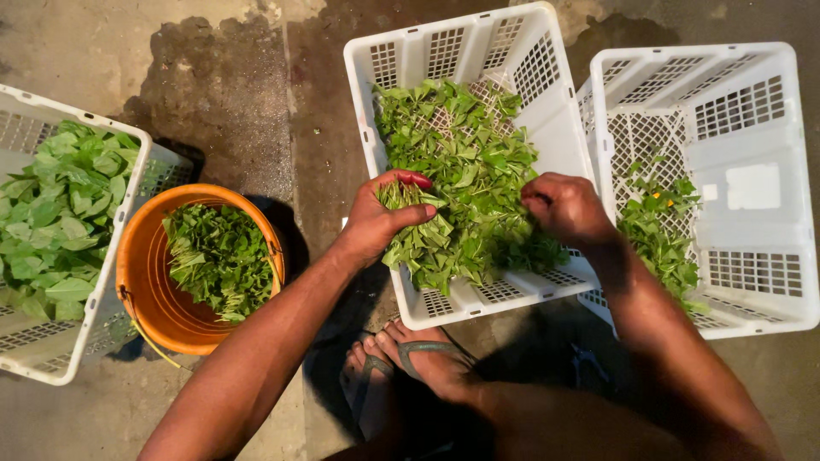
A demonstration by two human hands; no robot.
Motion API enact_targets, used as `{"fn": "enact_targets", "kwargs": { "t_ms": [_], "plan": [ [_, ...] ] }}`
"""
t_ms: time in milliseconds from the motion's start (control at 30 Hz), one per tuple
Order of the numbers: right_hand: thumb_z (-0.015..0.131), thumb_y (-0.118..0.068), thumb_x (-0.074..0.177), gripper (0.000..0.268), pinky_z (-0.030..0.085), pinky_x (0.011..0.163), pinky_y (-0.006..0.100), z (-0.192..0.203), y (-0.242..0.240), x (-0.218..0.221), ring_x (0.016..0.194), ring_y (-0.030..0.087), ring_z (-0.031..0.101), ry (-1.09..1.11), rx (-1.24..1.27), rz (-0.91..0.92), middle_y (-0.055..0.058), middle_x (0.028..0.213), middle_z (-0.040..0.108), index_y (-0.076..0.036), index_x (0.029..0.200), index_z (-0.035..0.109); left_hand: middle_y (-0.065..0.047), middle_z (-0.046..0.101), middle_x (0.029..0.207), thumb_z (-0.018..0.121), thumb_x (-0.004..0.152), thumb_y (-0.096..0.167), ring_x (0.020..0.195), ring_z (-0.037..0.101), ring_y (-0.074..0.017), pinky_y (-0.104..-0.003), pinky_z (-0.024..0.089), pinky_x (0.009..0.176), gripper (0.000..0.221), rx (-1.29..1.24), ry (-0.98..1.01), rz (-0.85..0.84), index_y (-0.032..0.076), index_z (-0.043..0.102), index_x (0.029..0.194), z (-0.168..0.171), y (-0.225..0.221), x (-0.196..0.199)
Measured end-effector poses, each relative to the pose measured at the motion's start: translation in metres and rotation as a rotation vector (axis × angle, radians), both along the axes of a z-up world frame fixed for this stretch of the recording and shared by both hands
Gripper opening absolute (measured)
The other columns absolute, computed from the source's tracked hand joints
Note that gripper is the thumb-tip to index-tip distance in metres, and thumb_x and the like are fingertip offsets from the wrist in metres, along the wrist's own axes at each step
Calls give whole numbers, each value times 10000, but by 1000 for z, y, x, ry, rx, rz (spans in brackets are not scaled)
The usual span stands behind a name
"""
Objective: The person sorts leafy green vegetables by hand, picking up bunches from a white crate and placing them into an orange bucket. The person repeatedly handles the greens, separating and transferring them between containers.
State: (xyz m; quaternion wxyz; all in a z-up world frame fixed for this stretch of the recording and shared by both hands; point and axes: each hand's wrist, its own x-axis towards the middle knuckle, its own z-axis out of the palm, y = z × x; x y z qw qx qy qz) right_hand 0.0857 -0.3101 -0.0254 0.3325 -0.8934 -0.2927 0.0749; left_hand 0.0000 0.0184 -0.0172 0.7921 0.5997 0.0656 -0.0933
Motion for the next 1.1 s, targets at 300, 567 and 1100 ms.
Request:
{"fn": "enact_targets", "kwargs": {
  "t_ms": [300,567,1100],
  "plan": [
    [817,-56,832,198,530,475,304,-70,2,-17,526,159,643,965,236,-561,92,734,702,11,986,713,-20,738,1074,853,776,73,996,678,-120,-283,547,919,354,32,-41,-27,57,717,1102,4,-4,2],
    [780,-101,866,165,545,470,293,-92,13,-25,534,141,645,972,396,-676,79,743,713,9,972,717,-23,739,1072,864,775,116,1028,662,-122,-280,506,971,349,169,-91,-48,53,743,1097,6,-6,0],
    [769,-64,879,132,542,524,288,-73,13,-18,572,139,655,690,278,-380,113,757,734,30,970,750,-19,746,1079,868,759,120,1051,666,-123,-283,487,1013,349,231,-97,-71,71,741,1081,6,-6,-5]
  ]
}}
